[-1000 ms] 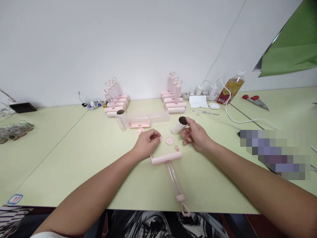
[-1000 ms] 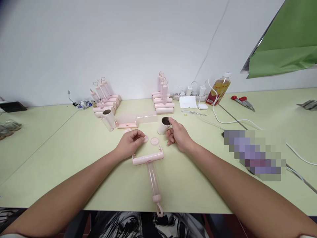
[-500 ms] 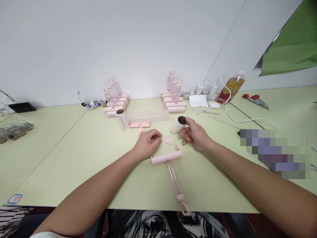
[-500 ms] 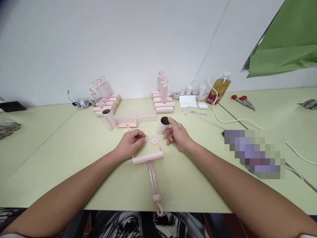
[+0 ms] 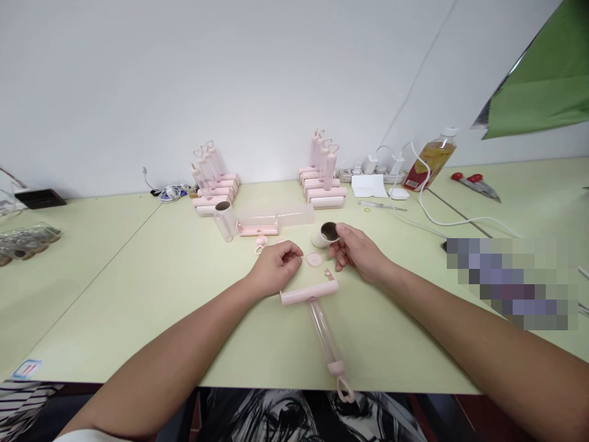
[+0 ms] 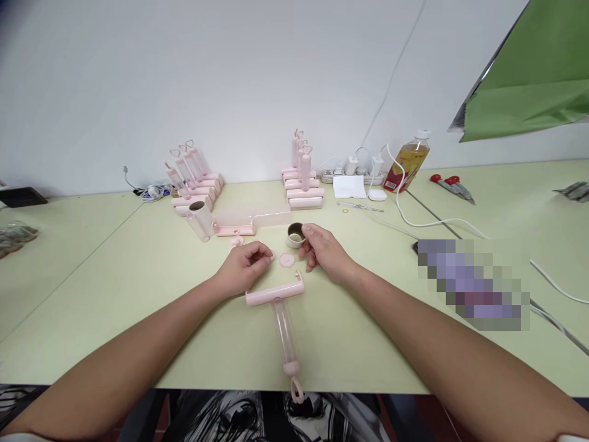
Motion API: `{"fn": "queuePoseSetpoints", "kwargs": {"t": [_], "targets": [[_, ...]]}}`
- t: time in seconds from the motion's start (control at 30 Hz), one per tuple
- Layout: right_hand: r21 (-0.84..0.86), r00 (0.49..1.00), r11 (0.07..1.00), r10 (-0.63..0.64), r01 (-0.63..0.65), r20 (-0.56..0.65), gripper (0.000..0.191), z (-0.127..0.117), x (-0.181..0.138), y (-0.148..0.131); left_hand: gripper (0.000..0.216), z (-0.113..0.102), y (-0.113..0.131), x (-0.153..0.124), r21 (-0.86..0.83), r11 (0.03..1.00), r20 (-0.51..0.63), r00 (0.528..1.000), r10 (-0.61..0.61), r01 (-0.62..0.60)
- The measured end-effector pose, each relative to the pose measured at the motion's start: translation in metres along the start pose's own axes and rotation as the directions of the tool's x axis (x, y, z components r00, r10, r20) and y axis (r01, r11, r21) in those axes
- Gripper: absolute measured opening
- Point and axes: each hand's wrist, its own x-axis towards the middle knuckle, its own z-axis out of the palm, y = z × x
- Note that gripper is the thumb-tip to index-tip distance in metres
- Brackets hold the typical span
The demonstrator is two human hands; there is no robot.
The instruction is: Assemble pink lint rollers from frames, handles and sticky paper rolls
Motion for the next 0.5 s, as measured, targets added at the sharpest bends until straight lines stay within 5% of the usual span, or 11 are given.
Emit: {"fn": "queuePoseSetpoints", "kwargs": {"t": [0.5], "targets": [[0.051,0.999,0.999,-0.016,0.014,0.03,0.041,-0.0019,0.0015,0.0038,0.014,0.0002,0.0011,-0.0003,0.025,1.0,0.018,1.0,-0.002,0.002]]}}
